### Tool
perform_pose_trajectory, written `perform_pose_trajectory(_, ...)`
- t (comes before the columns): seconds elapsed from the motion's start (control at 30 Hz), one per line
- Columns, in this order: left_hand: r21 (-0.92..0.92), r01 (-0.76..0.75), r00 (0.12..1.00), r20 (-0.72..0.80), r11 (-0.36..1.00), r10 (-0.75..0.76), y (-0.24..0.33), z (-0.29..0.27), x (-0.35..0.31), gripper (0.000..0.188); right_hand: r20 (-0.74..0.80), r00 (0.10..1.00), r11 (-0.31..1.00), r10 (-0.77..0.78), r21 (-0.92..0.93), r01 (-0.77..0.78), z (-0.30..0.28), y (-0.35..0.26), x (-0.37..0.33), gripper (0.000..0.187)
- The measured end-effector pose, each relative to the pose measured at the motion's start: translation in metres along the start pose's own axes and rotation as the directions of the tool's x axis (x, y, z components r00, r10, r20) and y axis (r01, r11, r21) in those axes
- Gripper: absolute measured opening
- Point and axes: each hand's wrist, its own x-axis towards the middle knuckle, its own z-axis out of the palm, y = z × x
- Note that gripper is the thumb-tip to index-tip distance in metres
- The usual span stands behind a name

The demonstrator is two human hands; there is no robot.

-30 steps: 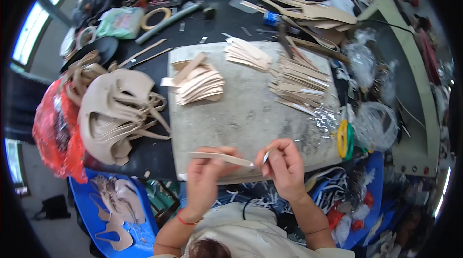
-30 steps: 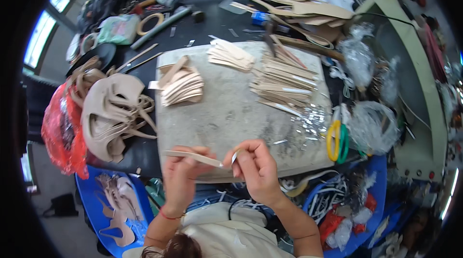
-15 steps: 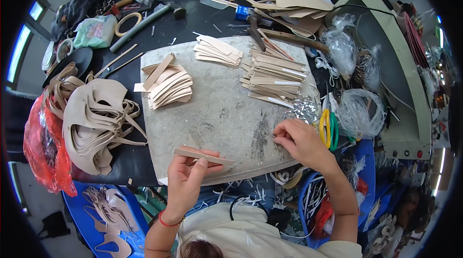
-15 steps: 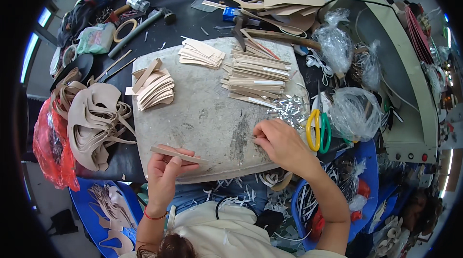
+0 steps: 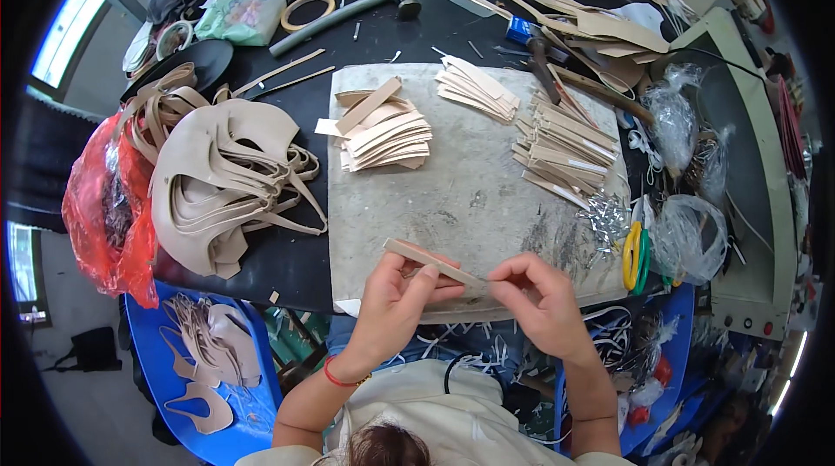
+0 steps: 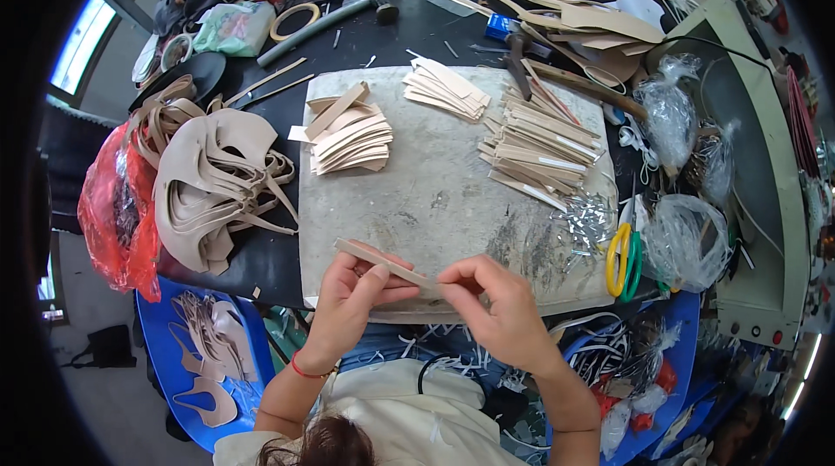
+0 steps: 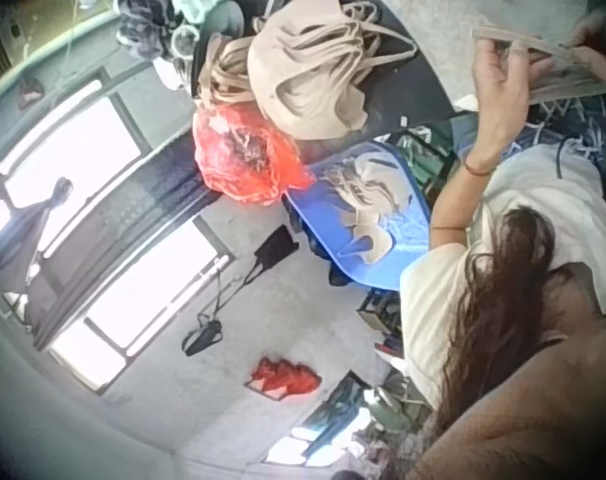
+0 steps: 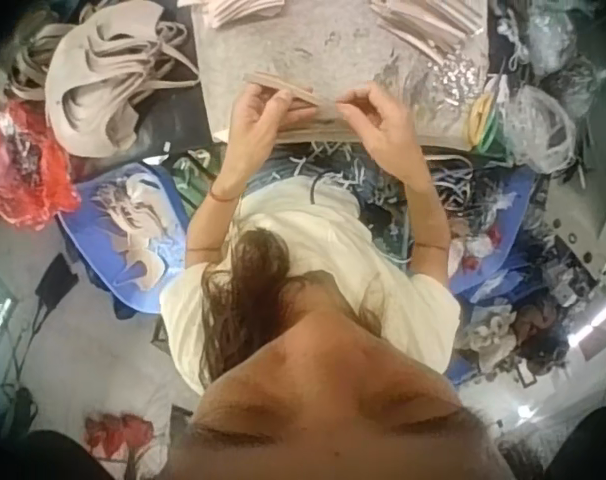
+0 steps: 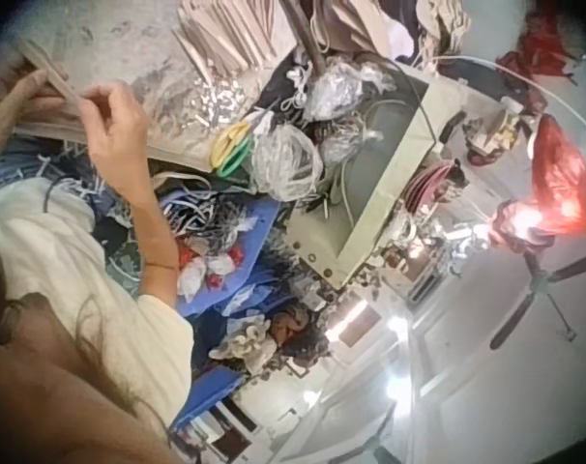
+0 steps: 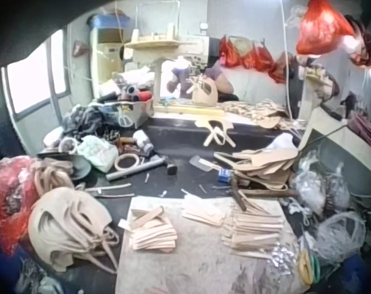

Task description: The person handles beige leather-like strips, folding and aligning them into stacks. Using yellow-handled scissors, the person cuts the strips into shorter, uniform pieces and places them on the work surface. A coworker is visible in the background working at a sewing machine.

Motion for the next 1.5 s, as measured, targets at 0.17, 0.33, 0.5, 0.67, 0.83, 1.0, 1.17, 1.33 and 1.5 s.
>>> perform_pose_trajectory(0.17,0.012,-0.048,0.999,0.023,0.999,0.048,-0.002,-0.005,0.000,0.016,0.021,0.999,0.991,0.045,0.129,-0.047,0.014,0.002,0.008,0.021)
perform_pose_trajectory(0.33,-0.002,-0.045,0.999,0.022,0.999,0.045,-0.003,-0.007,0.000,0.016,0.016,0.999,0.992,0.049,0.117,-0.050,0.017,0.005,0.012,0.023)
perform_pose_trajectory(0.5,-0.049,-0.135,0.991,-0.006,0.990,0.135,-0.010,-0.001,-0.002,0.015,-0.093,0.995,0.999,0.026,-0.021,-0.028,0.023,-0.006,0.014,0.025)
perform_pose_trajectory(0.67,-0.194,-0.136,0.990,-0.052,0.972,0.128,0.004,-0.004,-0.003,0.015,-0.068,0.973,0.957,0.222,-0.176,-0.231,-0.009,-0.009,0.016,0.031)
perform_pose_trajectory(0.83,-0.102,-0.173,0.984,-0.071,0.980,0.166,0.007,-0.008,0.004,0.017,-0.085,0.937,0.861,-0.339,-0.429,0.272,0.007,-0.016,0.021,0.037)
perform_pose_trajectory(1.0,0.259,-0.292,0.954,0.017,0.921,0.298,0.012,-0.022,0.001,0.015,0.083,0.832,0.666,-0.548,-0.558,0.495,0.046,-0.028,0.036,0.030)
perform_pose_trajectory(1.17,0.981,-0.182,0.590,0.056,0.065,0.805,0.090,-0.093,-0.016,0.017,-0.168,0.939,0.884,-0.299,-0.419,0.206,0.026,-0.008,0.023,0.018)
perform_pose_trajectory(1.33,0.922,0.044,0.699,0.246,-0.384,0.671,0.118,-0.138,-0.034,0.021,-0.240,0.936,0.925,-0.259,-0.341,0.169,0.042,-0.002,0.017,0.015)
perform_pose_trajectory(1.5,0.962,-0.054,0.701,0.226,-0.266,0.676,0.124,-0.174,-0.041,0.022,-0.174,0.977,0.982,-0.121,-0.167,0.092,0.050,-0.012,0.021,0.017)
